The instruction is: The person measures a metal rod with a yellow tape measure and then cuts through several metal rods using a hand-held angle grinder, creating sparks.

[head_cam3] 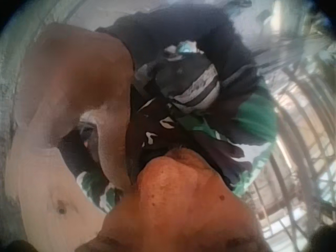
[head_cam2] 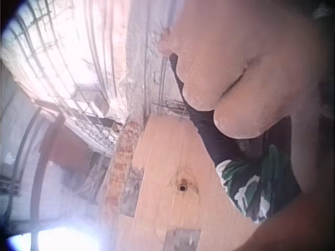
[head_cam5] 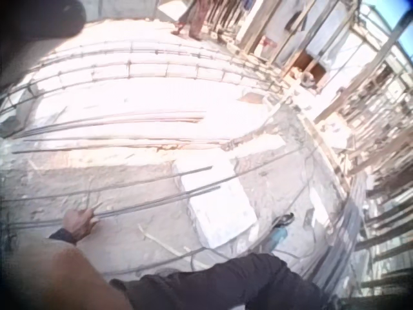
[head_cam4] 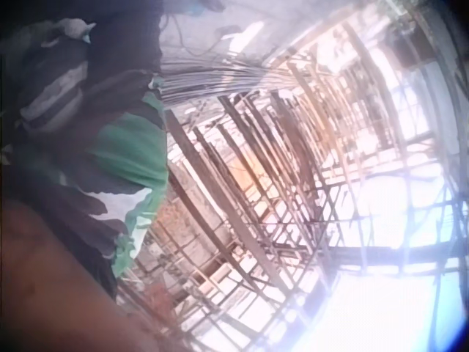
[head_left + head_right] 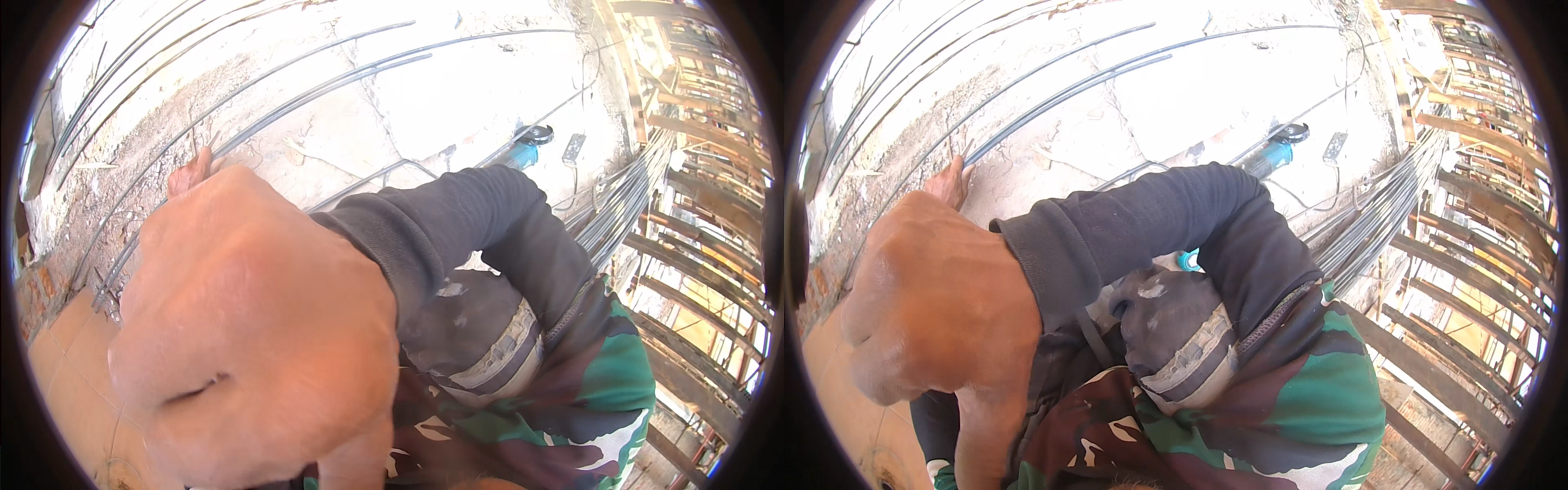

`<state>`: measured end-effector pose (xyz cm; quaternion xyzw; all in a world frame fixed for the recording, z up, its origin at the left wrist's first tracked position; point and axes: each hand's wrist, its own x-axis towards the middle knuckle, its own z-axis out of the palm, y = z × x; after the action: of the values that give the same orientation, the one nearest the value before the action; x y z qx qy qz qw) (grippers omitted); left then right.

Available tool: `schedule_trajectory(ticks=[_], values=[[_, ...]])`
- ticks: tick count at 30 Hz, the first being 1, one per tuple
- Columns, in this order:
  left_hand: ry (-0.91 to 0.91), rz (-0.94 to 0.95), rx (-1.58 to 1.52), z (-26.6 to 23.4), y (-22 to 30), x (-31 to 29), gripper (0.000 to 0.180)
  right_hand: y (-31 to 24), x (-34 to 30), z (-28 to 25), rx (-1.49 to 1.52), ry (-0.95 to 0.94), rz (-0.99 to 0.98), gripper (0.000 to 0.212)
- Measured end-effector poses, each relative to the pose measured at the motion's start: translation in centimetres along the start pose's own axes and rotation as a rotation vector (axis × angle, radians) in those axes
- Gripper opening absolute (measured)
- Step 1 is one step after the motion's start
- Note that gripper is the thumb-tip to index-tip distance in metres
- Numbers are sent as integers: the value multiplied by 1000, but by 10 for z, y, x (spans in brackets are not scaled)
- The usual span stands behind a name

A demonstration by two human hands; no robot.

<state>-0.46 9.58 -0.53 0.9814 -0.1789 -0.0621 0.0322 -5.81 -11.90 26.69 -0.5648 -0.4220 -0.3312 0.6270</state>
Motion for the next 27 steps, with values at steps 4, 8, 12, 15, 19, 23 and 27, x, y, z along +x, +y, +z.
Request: schedule_trajectory(ticks=[4,8,12,15,19,23,27], values=[[71,39,-45,2,-25,-28,32,60,-53,24,-160,-383,236,51],[158,157,-92,10,-13,-6,31,126,-139,-14,-685,-711,379,28],[100,92,0,14,-11,-2,33,161,-189,-60,-913,-945,341,28],[89,93,-8,13,-17,-7,31,169,-200,-74,-906,-978,267,29],[87,73,-51,9,-24,-14,28,175,-205,-72,-866,-987,158,28],[65,88,-129,-1,-16,-13,31,175,-206,-78,-856,-924,90,27],[131,143,-178,2,-16,-10,34,184,-209,-83,-785,-884,183,32]])
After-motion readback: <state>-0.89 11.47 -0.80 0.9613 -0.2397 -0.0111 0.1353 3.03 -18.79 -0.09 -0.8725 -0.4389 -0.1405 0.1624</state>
